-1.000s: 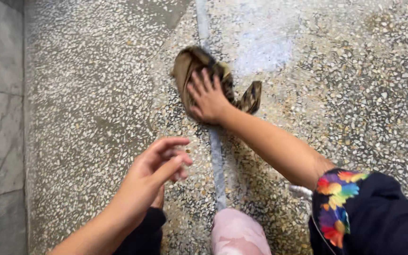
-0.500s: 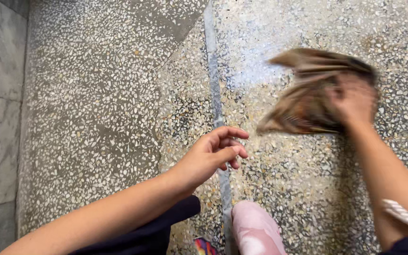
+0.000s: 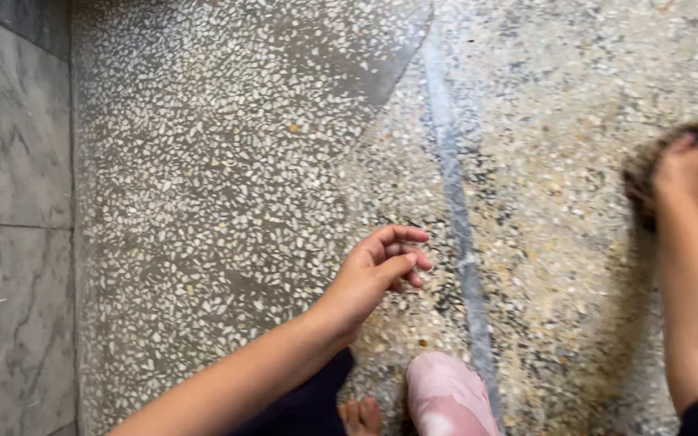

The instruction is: The person cleans a floor by wiping a cloth across the stone surface, then rinses and wrings the cloth in a metal basin of soapy water before resuming wiping the floor.

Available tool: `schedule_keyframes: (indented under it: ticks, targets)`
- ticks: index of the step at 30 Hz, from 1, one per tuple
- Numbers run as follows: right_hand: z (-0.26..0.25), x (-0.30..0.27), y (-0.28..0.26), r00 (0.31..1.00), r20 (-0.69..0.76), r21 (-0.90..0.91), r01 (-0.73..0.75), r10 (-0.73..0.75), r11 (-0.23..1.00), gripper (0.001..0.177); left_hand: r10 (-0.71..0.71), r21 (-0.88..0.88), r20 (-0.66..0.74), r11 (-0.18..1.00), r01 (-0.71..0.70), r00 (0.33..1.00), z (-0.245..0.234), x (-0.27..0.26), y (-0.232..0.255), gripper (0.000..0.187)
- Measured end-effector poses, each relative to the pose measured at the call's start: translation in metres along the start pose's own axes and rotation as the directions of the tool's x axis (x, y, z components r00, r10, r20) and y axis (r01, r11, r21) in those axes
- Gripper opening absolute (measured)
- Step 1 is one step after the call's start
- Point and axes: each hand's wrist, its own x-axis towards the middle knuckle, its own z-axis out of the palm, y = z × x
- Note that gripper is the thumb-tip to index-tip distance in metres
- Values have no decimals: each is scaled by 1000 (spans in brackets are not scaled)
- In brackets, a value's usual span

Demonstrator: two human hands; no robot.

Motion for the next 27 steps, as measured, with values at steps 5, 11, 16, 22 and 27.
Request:
schedule_keyframes:
  ticks: [5,11,16,22,27]
  targets:
    - [23,-92,-189,906,77,129,406,-417,905,79,80,-125,-19,989,-81,997,-50,20,9,29]
    - [-21,-285,-368,678,25,183,719,-735,670,79,291,-162,-114,938,-307,950,-126,50,67,41]
    - [-92,-434,-430,397,90,398,827,-914,398,82,457,-272,-148,834,-480,877,-162,47,106,45]
    - [-127,-595,-410,-209,221,487,870,-953,-78,57,399,-202,-231,873,-445,887,-191,22,122,42]
    - [-140,-586,-359,-584,-60,725,532,-809,-437,66,383,-138,-321,886,-443,866,-204,-7,118,43]
